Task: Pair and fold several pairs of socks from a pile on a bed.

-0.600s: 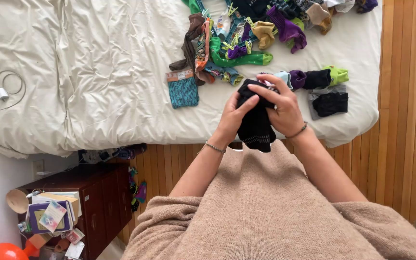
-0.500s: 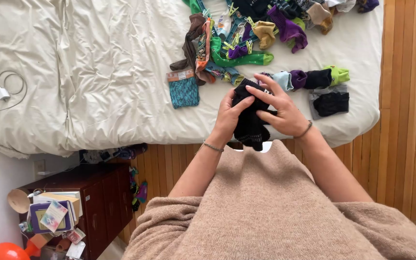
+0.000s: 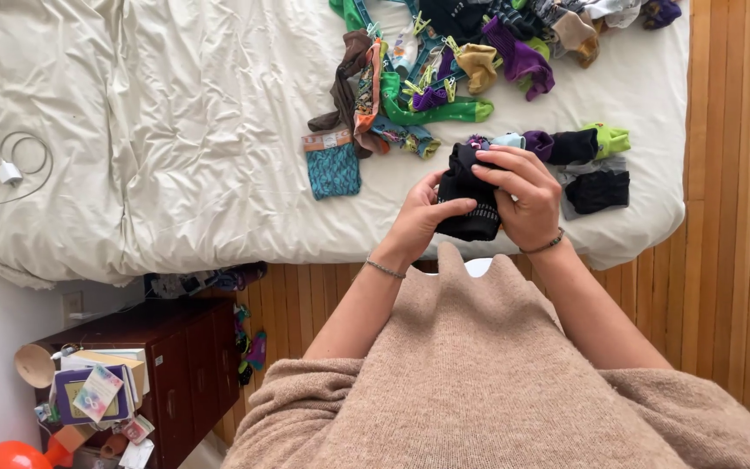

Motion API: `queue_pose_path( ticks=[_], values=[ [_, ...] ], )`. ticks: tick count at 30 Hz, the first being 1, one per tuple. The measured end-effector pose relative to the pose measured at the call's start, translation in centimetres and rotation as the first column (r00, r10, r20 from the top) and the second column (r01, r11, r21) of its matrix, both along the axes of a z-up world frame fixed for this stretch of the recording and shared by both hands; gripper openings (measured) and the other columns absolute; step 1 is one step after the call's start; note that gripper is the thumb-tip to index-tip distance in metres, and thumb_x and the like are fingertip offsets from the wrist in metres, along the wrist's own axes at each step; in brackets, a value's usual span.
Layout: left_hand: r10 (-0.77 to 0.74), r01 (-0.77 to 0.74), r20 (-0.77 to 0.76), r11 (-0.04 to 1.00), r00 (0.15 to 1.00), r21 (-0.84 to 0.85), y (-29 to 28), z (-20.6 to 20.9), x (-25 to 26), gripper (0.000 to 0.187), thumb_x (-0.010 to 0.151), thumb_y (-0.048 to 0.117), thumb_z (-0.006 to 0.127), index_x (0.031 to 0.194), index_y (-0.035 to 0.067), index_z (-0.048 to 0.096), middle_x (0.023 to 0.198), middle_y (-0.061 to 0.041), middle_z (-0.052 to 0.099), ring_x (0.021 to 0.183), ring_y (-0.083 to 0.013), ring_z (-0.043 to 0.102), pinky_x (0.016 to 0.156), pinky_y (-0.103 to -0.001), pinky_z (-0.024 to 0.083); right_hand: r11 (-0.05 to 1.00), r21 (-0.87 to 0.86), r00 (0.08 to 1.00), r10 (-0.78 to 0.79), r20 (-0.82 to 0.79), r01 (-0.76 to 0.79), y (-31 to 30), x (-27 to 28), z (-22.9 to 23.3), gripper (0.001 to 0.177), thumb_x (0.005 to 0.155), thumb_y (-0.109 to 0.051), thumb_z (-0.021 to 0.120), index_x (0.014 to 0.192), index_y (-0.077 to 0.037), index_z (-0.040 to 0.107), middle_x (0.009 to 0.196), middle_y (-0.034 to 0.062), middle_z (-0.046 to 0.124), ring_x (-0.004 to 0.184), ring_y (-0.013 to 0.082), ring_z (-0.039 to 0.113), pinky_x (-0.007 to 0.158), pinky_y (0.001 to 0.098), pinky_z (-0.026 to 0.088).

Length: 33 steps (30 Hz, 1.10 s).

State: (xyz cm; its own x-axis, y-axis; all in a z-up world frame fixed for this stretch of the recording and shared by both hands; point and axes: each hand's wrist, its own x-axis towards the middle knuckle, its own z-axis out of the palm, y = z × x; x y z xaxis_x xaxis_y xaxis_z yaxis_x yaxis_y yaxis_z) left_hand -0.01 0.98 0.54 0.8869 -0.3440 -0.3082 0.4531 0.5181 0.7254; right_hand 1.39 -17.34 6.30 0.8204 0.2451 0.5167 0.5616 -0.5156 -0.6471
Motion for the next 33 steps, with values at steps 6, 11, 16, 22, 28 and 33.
queue_pose_path(
  ticks=[6,11,16,22,28,33],
  values=[
    [0.129,-0.131,-0.053,0.990,0.990,-0.043,0.1,-0.8,0.1,0.056,0.092,0.003,0.071,0.141,0.005,0.045,0.111,-0.008,0.071,0.098,-0.0159,0.071,0.082,-0.030,0.062,0.950,0.176,0.911,0.299,-0.285,-0.256,-0.7,-0.3,0.2,0.045,0.084,0.016,0.061,0.123,-0.003,0.075,0.156,0.0176,0.054,0.144,0.0334,0.051,0.119,0.0446,0.040],
    [0.065,-0.074,0.065,0.986,0.996,0.152,0.3,-1.4,0.1,0.057,0.093,-0.005,0.070,0.144,0.005,0.049,0.110,-0.011,0.069,0.101,-0.0167,0.069,0.087,-0.030,0.060,0.779,0.627,0.673,0.460,-0.579,0.007,-1.0,0.9,0.1,0.056,0.084,0.010,0.071,0.135,-0.012,0.064,0.144,0.0074,0.060,0.129,0.0185,0.059,0.108,0.0313,0.051],
    [0.170,-0.170,0.021,0.985,0.985,-0.016,-0.8,0.9,-0.1,0.061,0.089,-0.009,0.069,0.143,0.007,0.047,0.120,-0.009,0.064,0.107,-0.0164,0.066,0.092,-0.033,0.059,0.950,0.310,0.913,0.095,-0.396,0.035,0.0,-0.1,-0.6,0.045,0.083,0.013,0.078,0.124,-0.002,0.070,0.122,0.0083,0.072,0.114,0.0180,0.068,0.100,0.0307,0.054],
    [0.130,-0.233,-0.221,0.808,0.966,-0.541,-1.6,2.1,-1.0,0.046,0.090,-0.004,0.067,0.133,-0.005,0.054,0.130,-0.014,0.065,0.122,-0.0224,0.068,0.109,-0.034,0.056,0.942,0.278,0.980,-0.166,-0.108,0.190,0.1,0.1,-0.7,0.026,0.086,0.014,0.076,0.098,-0.002,0.061,0.124,0.0110,0.072,0.113,0.0166,0.071,0.095,0.0292,0.057],
    [0.358,-0.362,-0.061,0.928,0.932,-0.083,-1.9,-1.7,-1.3,0.028,0.090,-0.002,0.077,0.114,0.000,0.062,0.108,-0.008,0.070,0.099,-0.0144,0.068,0.092,-0.029,0.057,0.926,0.376,0.863,0.173,-0.475,0.021,0.2,-0.9,-0.1,0.027,0.093,-0.005,0.072,0.116,-0.001,0.057,0.143,0.0163,0.065,0.116,0.0236,0.068,0.091,0.0298,0.060],
    [0.434,-0.432,0.041,0.877,0.900,0.211,-2.1,0.5,-0.8,0.024,0.089,0.002,0.082,0.106,0.000,0.064,0.098,-0.007,0.070,0.087,-0.0109,0.066,0.078,-0.025,0.056,0.984,0.179,0.948,0.074,-0.311,-0.018,0.9,-2.1,-4.0,0.039,0.107,-0.007,0.068,0.137,0.000,0.044,0.161,0.0189,0.051,0.144,0.0288,0.056,0.118,0.0408,0.046]
  ],
)
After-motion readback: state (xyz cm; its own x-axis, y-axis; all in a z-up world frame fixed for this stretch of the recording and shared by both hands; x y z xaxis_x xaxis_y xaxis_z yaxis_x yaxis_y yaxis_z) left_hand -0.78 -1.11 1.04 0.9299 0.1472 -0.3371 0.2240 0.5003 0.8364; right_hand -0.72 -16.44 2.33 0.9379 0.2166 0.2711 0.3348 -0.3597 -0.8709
